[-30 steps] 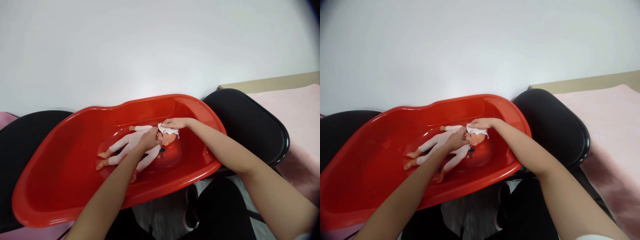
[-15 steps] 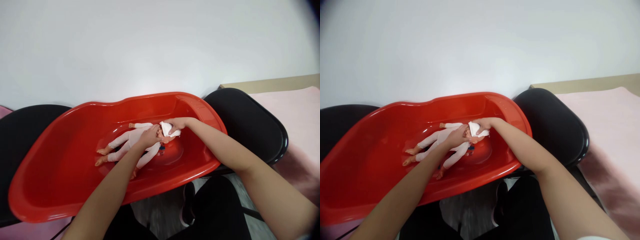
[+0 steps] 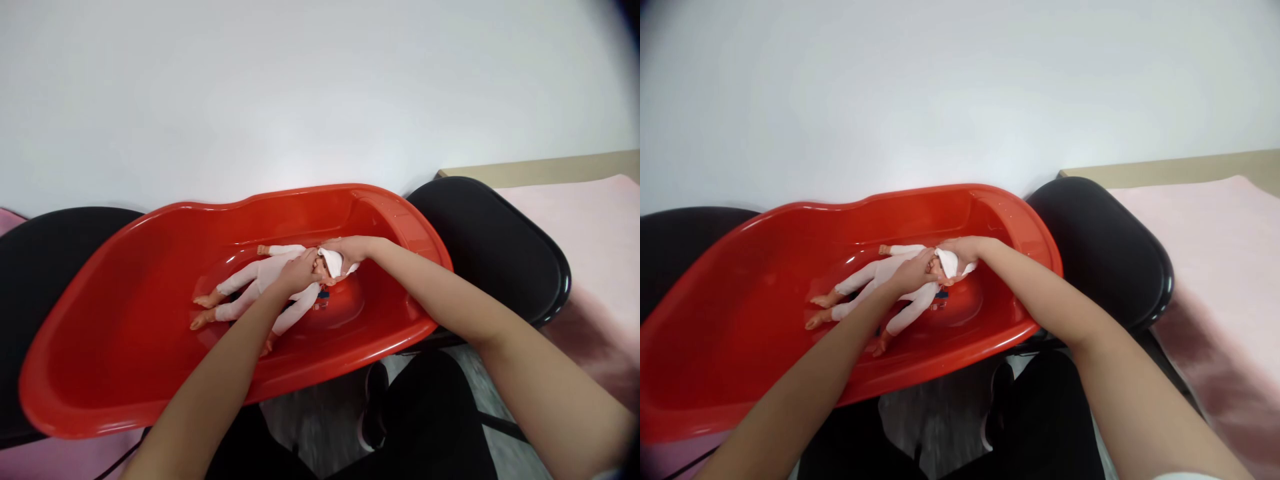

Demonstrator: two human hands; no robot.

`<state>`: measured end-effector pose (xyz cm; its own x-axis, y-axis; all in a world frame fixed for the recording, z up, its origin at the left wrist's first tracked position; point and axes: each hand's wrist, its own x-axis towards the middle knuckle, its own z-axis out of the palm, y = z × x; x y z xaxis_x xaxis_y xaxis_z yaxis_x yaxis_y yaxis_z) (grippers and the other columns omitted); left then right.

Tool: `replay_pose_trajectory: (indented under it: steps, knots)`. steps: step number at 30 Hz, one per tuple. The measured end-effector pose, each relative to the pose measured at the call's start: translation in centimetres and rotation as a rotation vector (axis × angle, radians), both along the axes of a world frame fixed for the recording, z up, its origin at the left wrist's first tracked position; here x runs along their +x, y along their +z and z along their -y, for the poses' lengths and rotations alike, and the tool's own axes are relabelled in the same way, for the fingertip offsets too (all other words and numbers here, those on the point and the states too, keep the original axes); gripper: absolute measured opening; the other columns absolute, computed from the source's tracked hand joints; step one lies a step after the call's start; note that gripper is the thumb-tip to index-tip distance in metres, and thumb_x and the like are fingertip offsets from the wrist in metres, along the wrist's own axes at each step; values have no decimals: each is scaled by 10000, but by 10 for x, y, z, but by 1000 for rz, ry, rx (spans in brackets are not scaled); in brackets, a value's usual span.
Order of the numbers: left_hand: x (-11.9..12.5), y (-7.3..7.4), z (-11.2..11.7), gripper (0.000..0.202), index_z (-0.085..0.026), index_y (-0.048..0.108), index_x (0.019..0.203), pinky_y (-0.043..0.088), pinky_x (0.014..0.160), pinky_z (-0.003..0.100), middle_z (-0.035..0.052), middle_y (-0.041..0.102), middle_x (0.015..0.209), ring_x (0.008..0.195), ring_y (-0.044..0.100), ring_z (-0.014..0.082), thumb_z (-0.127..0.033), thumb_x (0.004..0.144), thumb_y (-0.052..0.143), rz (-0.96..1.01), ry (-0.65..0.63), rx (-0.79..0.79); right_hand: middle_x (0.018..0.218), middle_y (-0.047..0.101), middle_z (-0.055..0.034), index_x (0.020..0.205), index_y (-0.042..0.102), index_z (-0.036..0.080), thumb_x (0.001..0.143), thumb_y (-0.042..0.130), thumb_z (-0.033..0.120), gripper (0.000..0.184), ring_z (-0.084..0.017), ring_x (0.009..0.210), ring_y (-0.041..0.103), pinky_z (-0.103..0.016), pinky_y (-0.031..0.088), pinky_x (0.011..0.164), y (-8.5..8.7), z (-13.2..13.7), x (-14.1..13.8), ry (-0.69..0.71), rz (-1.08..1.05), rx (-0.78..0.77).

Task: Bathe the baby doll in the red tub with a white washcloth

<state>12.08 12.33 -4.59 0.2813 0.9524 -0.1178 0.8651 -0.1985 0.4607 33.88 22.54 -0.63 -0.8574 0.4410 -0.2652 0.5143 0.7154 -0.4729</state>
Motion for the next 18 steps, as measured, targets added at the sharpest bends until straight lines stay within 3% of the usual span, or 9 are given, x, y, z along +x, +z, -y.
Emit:
replay_pose_trajectory:
  steps: [4, 8, 11, 14, 18]
  knots:
    - [1, 4, 0, 533, -251, 530, 1374, 495, 1052, 445, 150, 608, 1541, 1367, 593, 373, -419, 916, 745, 13, 8, -19, 1478, 695, -107, 1426, 673, 238, 640, 998, 242, 851, -337, 1326, 676, -424, 539, 1124, -3, -2, -3, 36, -33, -3]
    - [0, 3, -1, 459, -276, 536, 1366, 495, 1063, 451, 126, 615, 1528, 1310, 629, 341, -354, 938, 681, 24, -1, -23, 1384, 757, -103, 1415, 671, 209, 774, 943, 347, 710, -310, 1224, 733, -392, 571, 1066, -5, -13, 7, -132, 20, -148]
    - [-1, 3, -1, 494, -289, 524, 1386, 489, 1089, 440, 117, 604, 1547, 1335, 619, 330, -323, 921, 690, 17, 0, -20, 1346, 778, -98, 1433, 670, 221, 733, 983, 409, 789, -317, 1187, 754, -382, 581, 1049, -5, -16, 14, -216, 71, -164]
    - [0, 5, 0, 471, -299, 540, 1348, 518, 1032, 416, 91, 652, 1476, 1286, 645, 317, -298, 904, 696, 12, 21, -36, 1388, 760, -86, 1470, 654, 253, 638, 1031, 330, 917, -328, 1224, 739, -390, 575, 1064, -4, -14, 13, -179, 73, -78]
    - [1, 11, 3, 424, -285, 551, 1316, 535, 978, 395, 80, 693, 1394, 1232, 671, 305, -284, 909, 673, 6, 30, -23, 1500, 693, -122, 1483, 653, 238, 643, 1003, 216, 910, -355, 1359, 666, -425, 535, 1130, -4, -10, 5, -8, 17, 64]
